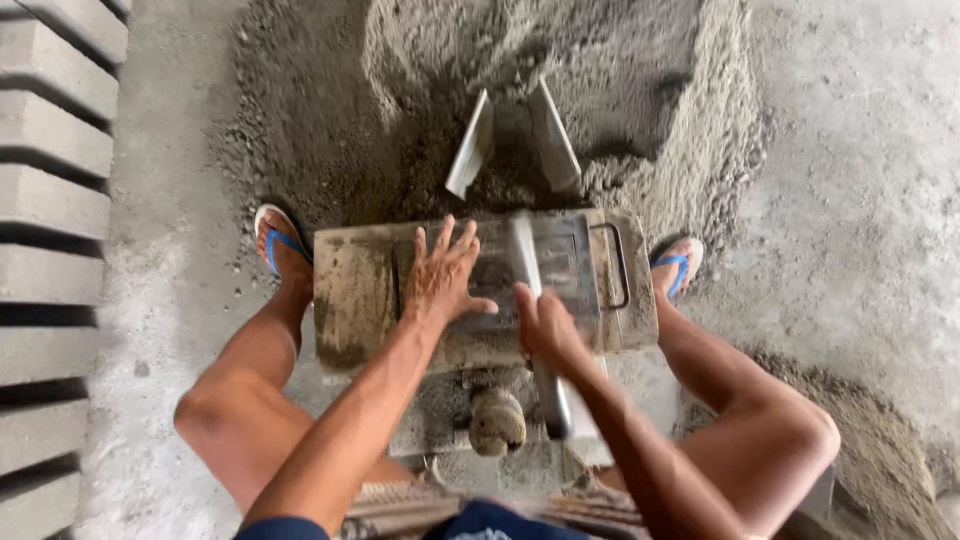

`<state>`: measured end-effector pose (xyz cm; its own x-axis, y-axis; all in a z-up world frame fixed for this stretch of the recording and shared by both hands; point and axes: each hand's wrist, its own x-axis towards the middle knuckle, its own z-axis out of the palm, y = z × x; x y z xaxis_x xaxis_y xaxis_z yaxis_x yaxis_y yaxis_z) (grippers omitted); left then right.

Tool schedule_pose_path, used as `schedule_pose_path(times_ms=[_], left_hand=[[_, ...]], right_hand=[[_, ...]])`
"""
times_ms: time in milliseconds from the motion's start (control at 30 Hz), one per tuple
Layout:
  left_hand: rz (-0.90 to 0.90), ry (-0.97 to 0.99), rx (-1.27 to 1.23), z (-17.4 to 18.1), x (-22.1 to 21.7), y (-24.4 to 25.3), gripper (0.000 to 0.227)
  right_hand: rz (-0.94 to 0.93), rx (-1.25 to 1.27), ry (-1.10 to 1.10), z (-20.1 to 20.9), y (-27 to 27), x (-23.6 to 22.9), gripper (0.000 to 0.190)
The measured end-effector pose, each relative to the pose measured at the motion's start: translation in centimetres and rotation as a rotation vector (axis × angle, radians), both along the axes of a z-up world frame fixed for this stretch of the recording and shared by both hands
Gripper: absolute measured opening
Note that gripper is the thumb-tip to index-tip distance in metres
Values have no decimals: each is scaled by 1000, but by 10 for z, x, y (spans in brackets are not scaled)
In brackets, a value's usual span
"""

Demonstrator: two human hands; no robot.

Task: The person fills a metal mold with a sand and cement mixture, levels it using a trowel, and then compresses the mixture with a handheld metal press to form concrete blocks. They carry the finished block by hand and place it onto a stack.

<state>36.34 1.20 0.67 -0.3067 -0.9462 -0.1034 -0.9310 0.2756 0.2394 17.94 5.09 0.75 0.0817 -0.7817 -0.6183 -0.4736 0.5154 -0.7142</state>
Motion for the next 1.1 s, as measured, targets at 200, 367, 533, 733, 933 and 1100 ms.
schedule_pose_path(times_ms=[200,367,533,733,933,1100], left_hand=[[12,10,21,10,-3,3,101],[13,36,49,0,-2,-2,103],[2,8,-5,11,-1,-3,104],[11,59,56,6,-2,0,101],[-10,56,42,14,1,0,99],[-5,25,60,-10,2,1,108]], right_hand=[[74,-268,92,137,-19,35,42],[32,-202,118,81,-4,32,41],[-54,102,-159,86,-32,18,54],[-55,-111,36,71,-3,25,51],[-121,76,-91,60,-12,16,48],[-47,-90,119,32,7,16,50]])
